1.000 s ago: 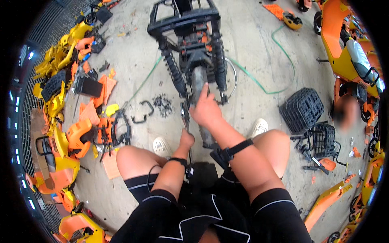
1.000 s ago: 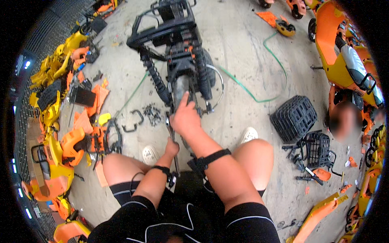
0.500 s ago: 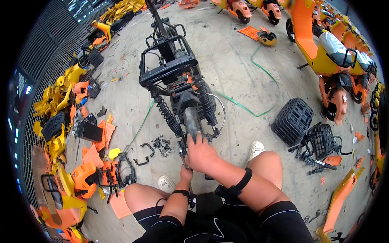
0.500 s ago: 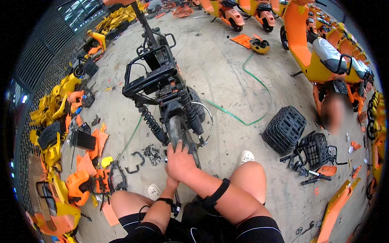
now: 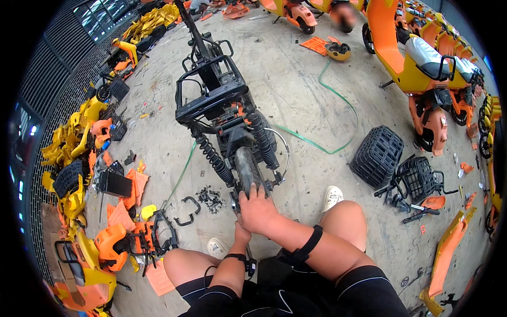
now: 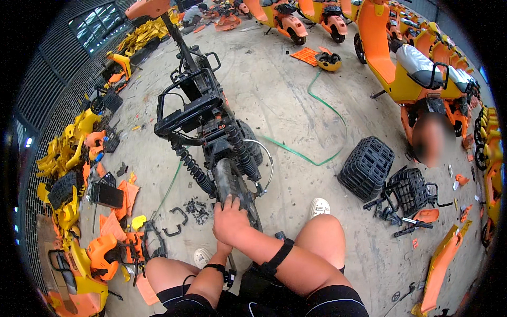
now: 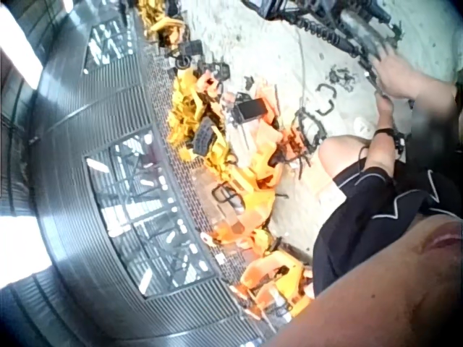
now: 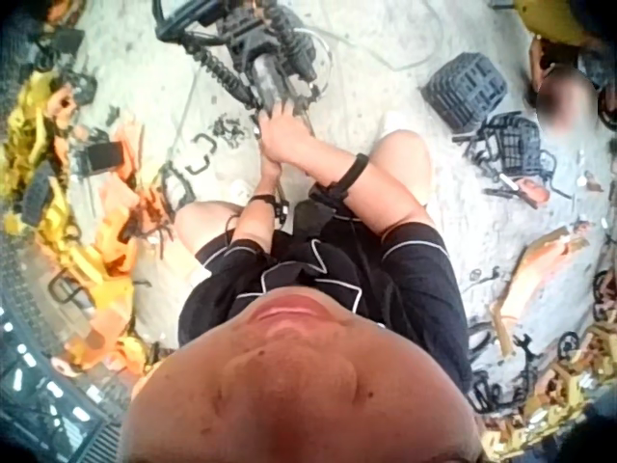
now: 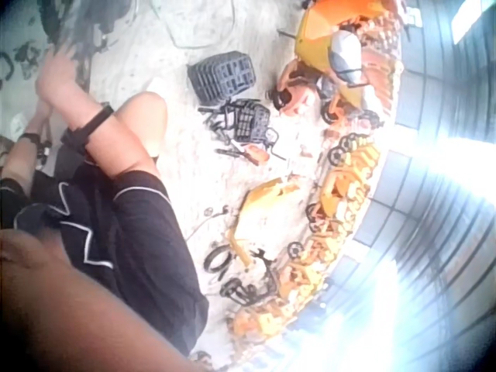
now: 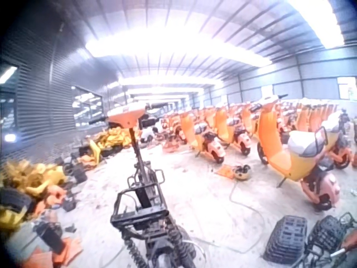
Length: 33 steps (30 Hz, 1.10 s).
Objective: The person sits on the floor and uses a wrench to tighten the axle nut on the front wheel of a scooter. They rotate the wheel to check the alignment and continue tightening the nut to secure the wheel in place.
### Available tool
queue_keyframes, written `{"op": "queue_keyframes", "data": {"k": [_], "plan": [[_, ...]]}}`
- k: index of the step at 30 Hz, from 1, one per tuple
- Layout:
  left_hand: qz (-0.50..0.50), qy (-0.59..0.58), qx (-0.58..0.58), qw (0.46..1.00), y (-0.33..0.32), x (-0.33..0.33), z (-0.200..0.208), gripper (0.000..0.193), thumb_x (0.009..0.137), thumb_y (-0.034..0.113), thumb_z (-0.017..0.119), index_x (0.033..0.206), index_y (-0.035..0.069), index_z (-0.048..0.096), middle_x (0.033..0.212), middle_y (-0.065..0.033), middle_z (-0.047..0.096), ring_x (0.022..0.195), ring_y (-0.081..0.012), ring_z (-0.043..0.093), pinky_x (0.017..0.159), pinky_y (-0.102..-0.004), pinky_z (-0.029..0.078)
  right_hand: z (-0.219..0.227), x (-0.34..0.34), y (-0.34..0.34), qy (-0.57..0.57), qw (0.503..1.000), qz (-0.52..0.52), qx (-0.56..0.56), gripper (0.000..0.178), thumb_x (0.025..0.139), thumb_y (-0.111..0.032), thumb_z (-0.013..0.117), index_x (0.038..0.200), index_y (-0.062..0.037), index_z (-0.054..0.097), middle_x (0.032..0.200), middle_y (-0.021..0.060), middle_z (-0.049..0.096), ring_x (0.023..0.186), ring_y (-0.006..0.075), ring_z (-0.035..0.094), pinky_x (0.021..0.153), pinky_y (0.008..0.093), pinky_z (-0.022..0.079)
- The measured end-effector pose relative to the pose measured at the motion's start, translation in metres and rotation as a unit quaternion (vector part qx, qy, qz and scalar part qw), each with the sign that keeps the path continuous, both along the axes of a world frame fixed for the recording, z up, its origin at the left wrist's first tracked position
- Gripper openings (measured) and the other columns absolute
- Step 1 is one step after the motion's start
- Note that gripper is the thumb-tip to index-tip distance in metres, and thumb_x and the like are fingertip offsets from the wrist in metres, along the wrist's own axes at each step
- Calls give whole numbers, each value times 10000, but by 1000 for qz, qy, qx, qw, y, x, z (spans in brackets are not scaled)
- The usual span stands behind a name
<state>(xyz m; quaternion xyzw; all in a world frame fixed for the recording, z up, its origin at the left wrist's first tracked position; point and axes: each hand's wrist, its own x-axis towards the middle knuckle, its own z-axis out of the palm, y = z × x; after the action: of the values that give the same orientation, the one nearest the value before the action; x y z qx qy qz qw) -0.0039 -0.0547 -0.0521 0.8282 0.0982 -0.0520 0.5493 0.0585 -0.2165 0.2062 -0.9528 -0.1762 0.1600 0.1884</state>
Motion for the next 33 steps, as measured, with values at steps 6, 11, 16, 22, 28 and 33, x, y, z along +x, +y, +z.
{"op": "queue_keyframes", "data": {"k": [6, 11, 16, 22, 28, 33], "plan": [[-61, -68, 128, 988, 4, 0, -50, 485, 976, 71, 441, 1450, 8, 352, 1444, -223, 459, 1309, -372, 461, 1080, -427, 345, -1, 12, -6, 8, 999, -34, 6, 733, 840, -334, 678, 1430, 19, 423, 1512, 365, 307, 1378, 523, 358, 1010, 565, 450], [-139, -107, 97, 980, 34, 0, -121, 561, 948, -15, 365, 1499, -20, 262, 1472, -223, 421, 1339, -367, 429, 1106, -389, 297, 3, 16, -11, 30, 999, -26, -9, 788, 801, -370, 743, 1415, 16, 434, 1520, 348, 310, 1381, 496, 368, 1030, 548, 441], [-61, -182, 217, 957, 39, -7, -143, 511, 944, 54, 496, 1434, -42, 384, 1317, -229, 566, 1200, -356, 558, 983, -348, 415, -2, 14, -4, 24, 1000, -17, -3, 769, 798, -362, 741, 1401, 21, 453, 1519, 349, 313, 1377, 488, 379, 1025, 548, 444], [45, -6, 111, 993, 13, 13, -105, 490, 934, 72, 526, 1400, -43, 424, 1254, -217, 595, 1145, -340, 580, 942, -343, 431, -10, 15, -5, 10, 1000, 2, -7, 742, 794, -314, 732, 1396, 26, 462, 1520, 361, 297, 1371, 495, 385, 990, 553, 472], [106, 68, 41, 991, 6, 26, -72, 470, 925, 90, 557, 1366, -44, 464, 1191, -205, 623, 1091, -324, 602, 901, -339, 448, -10, 11, -10, 15, 1000, 20, -6, 719, 819, -292, 703, 1408, 32, 450, 1526, 373, 274, 1371, 506, 379, 991, 550, 471], [141, 93, -11, 986, 7, 28, -48, 454, 917, 106, 582, 1337, -45, 497, 1139, -195, 646, 1046, -311, 621, 867, -335, 462, -10, 14, -17, 8, 999, 46, -6, 706, 839, -291, 681, 1420, 31, 440, 1520, 375, 281, 1338, 494, 417, 979, 533, 480]]}}
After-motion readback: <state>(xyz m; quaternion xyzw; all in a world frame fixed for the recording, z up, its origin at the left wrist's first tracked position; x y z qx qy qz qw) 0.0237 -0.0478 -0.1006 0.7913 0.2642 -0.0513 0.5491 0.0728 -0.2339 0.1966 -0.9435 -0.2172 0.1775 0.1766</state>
